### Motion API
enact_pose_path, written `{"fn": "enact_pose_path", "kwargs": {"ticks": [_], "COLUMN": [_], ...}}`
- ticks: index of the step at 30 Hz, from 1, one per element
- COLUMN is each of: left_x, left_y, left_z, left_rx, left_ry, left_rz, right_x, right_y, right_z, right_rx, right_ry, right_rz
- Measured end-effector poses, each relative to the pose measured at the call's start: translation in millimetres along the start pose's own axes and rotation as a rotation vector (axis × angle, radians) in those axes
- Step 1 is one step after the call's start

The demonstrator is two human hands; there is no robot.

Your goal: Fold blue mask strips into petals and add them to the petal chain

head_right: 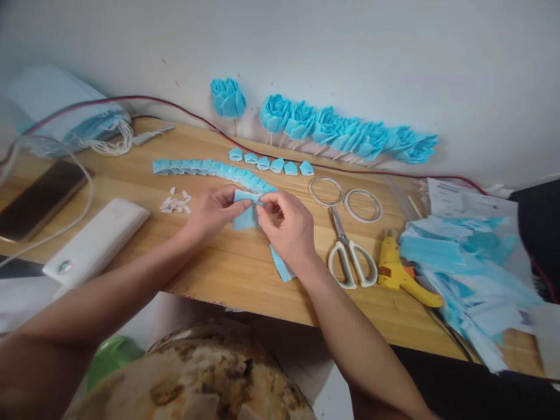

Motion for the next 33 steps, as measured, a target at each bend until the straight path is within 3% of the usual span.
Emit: {"fn": "enact_pose_path", "kwargs": {"ticks": [12, 19, 33], "left_x": [-0.8, -1.1, -7.2], "left_y": [1.6, 2.7, 2.0], "left_z": [1.1, 2.9, 5.0], "left_rx": [-0.049, -0.095, -0.070], "left_ry": [0.050, -0.034, -0.143], "left_rz": [0.030, -0.090, -0.256], "right_x": [-0.9, 0.6, 3.5], "right_y": [-1.1, -2.0, -2.2], "right_z": [1.1, 1.4, 4.6], "right_rx": [0.046, 0.037, 0.036], "right_ry": [-0.042, 0.055, 0.173], "right_rz": [-0.022, 0.071, 0.215]}}
Point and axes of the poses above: each hand's wrist, its own z-axis towards the middle knuckle, its own y-axis out of the palm, x = y × z, the point moved 3 cm from there along z, towards the middle knuckle, and after that the axes turned 6 degrees about -y, right-handed, at the moved point
